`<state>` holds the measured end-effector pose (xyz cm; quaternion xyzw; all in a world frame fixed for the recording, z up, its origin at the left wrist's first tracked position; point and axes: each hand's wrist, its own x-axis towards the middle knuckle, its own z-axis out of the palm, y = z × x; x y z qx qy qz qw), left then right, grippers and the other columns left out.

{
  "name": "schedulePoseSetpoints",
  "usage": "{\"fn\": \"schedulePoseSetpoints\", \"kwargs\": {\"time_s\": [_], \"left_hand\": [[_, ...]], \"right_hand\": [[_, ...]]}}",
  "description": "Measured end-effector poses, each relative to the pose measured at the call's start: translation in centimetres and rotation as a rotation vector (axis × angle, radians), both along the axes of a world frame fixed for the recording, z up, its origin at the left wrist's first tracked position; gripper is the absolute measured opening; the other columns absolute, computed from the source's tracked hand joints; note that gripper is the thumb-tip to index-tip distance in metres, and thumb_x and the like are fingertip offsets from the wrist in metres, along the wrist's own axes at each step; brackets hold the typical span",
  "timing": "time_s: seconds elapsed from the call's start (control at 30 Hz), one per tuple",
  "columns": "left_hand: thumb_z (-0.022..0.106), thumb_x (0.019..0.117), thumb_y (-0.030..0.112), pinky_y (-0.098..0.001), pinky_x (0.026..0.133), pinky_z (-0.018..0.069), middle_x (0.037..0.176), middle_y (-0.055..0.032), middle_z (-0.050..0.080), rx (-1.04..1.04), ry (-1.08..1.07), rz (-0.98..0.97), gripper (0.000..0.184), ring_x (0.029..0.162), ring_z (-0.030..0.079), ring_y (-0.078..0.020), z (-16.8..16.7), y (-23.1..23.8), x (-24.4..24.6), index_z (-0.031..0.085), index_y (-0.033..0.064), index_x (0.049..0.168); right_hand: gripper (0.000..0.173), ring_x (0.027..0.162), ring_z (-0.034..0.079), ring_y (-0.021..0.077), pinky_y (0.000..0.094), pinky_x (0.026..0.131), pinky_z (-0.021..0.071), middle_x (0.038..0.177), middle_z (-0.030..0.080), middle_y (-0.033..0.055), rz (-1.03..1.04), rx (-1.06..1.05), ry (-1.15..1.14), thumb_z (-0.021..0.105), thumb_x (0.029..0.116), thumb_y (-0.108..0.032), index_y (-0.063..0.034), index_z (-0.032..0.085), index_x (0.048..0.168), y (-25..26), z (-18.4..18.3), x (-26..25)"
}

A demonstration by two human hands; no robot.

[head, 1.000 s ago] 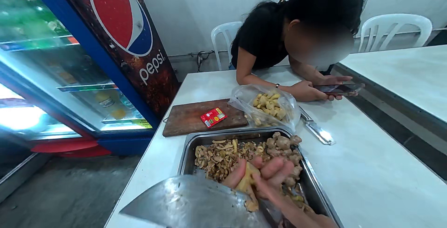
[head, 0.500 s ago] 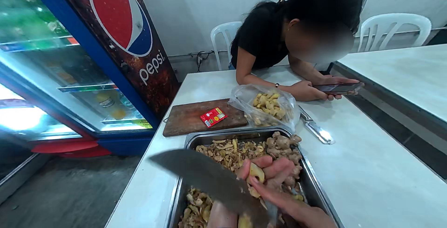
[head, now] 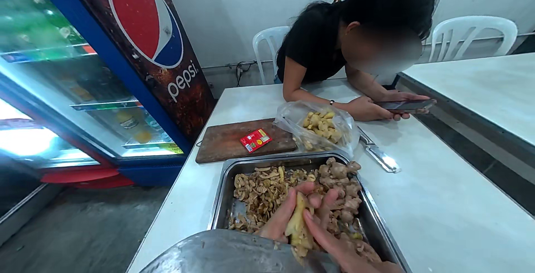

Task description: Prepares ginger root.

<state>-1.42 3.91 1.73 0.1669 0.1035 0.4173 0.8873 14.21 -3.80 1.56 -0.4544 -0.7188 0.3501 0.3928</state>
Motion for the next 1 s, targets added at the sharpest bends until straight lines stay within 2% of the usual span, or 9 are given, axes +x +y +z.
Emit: {"fn": "schedulePoseSetpoints", "kwargs": {"time_s": [0.13,0.2,0.23,0.4,0.5,0.6,0.73,0.9,1.0], "left_hand": [[0.027,0.111,0.028,-0.0394,0.106,0.0497,0.106,-0.0058,0.069,-0.084,0.011,0.094,0.039,0.113,0.066,-0.021,0.43,-0.37,0.21,0.058,0.0081,0.125],[0.03,0.1107,0.026,-0.0387,0.104,0.0508,0.103,-0.0052,0.07,-0.1,-0.01,0.115,0.036,0.111,0.068,-0.0206,0.32,-0.43,0.25,0.059,0.0091,0.122],[0.03,0.1106,0.026,-0.0379,0.104,0.0512,0.102,-0.005,0.07,-0.099,-0.009,0.119,0.035,0.109,0.068,-0.0201,0.33,-0.46,0.24,0.059,0.0092,0.122],[0.028,0.1109,0.025,-0.0347,0.104,0.0506,0.102,-0.0041,0.069,-0.067,0.023,0.146,0.034,0.111,0.067,-0.0176,0.61,-0.66,0.31,0.057,0.0095,0.121],[0.03,0.1106,0.025,-0.0356,0.104,0.0507,0.099,-0.0034,0.07,-0.066,-0.002,0.155,0.033,0.109,0.068,-0.0179,0.63,-0.66,0.6,0.06,0.0097,0.114],[0.032,0.1106,0.023,-0.0372,0.106,0.0497,0.099,-0.0041,0.07,-0.057,-0.011,0.166,0.033,0.111,0.067,-0.0188,0.63,-0.79,0.7,0.062,0.0087,0.112],[0.027,0.111,0.025,-0.0331,0.105,0.0491,0.1,-0.0025,0.068,-0.039,0.02,0.156,0.035,0.111,0.066,-0.0157,0.72,-0.74,0.68,0.059,0.0104,0.112],[0.029,0.1106,0.023,-0.0366,0.107,0.0475,0.098,-0.003,0.068,-0.02,0.028,0.19,0.034,0.112,0.066,-0.0178,0.55,-0.76,0.9,0.059,0.0094,0.11],[0.03,0.1107,0.023,-0.0374,0.108,0.0477,0.101,-0.0037,0.069,-0.042,0.009,0.186,0.034,0.114,0.066,-0.0186,0.56,-0.82,0.8,0.06,0.0095,0.111]], "right_hand": [[0.07,0.095,0.073,0.0254,0.0481,0.078,0.0593,0.131,0.068,0.0168,-0.052,0.044,-0.103,0.064,0.0989,-0.047,-0.0099,0.046,0.155,-0.16,0.3,0.22],[0.061,0.073,0.069,0.0226,0.0452,0.064,0.056,0.113,0.074,0.015,-0.095,0.079,-0.136,0.062,0.1002,-0.046,-0.0133,0.053,0.151,-0.39,0.45,0.34],[0.06,0.07,0.067,0.0218,0.0442,0.063,0.055,0.111,0.075,0.015,-0.09,0.08,-0.129,0.062,0.1006,-0.045,-0.0129,0.054,0.151,-0.41,0.49,0.42],[0.071,0.087,0.072,0.0239,0.0465,0.075,0.0589,0.126,0.069,0.0187,-0.008,0.024,-0.062,0.062,0.1001,-0.046,-0.008,0.043,0.156,-0.49,0.65,0.57],[0.066,0.084,0.072,0.0232,0.0459,0.071,0.0587,0.122,0.072,0.0168,-0.047,0.061,-0.071,0.063,0.0999,-0.046,-0.0091,0.048,0.153,-0.47,0.67,0.55],[0.064,0.086,0.072,0.0218,0.0447,0.074,0.0586,0.126,0.07,0.0157,-0.051,0.067,-0.049,0.062,0.1004,-0.046,-0.0098,0.05,0.152,-0.43,0.43,0.62],[0.073,0.102,0.07,0.0232,0.047,0.087,0.0574,0.141,0.06,0.0186,0.055,-0.041,0.035,0.061,0.1006,-0.046,-0.0075,0.038,0.158,-0.37,0.47,0.87],[0.066,0.091,0.073,0.0236,0.0477,0.077,0.0589,0.131,0.068,0.0153,-0.025,0.051,-0.036,0.063,0.1003,-0.043,-0.0101,0.047,0.154,-0.44,0.31,0.69],[0.065,0.091,0.073,0.0222,0.0455,0.076,0.0585,0.13,0.069,0.0154,-0.059,0.087,-0.054,0.063,0.1001,-0.044,-0.0104,0.049,0.153,-0.5,0.13,0.39]]}}
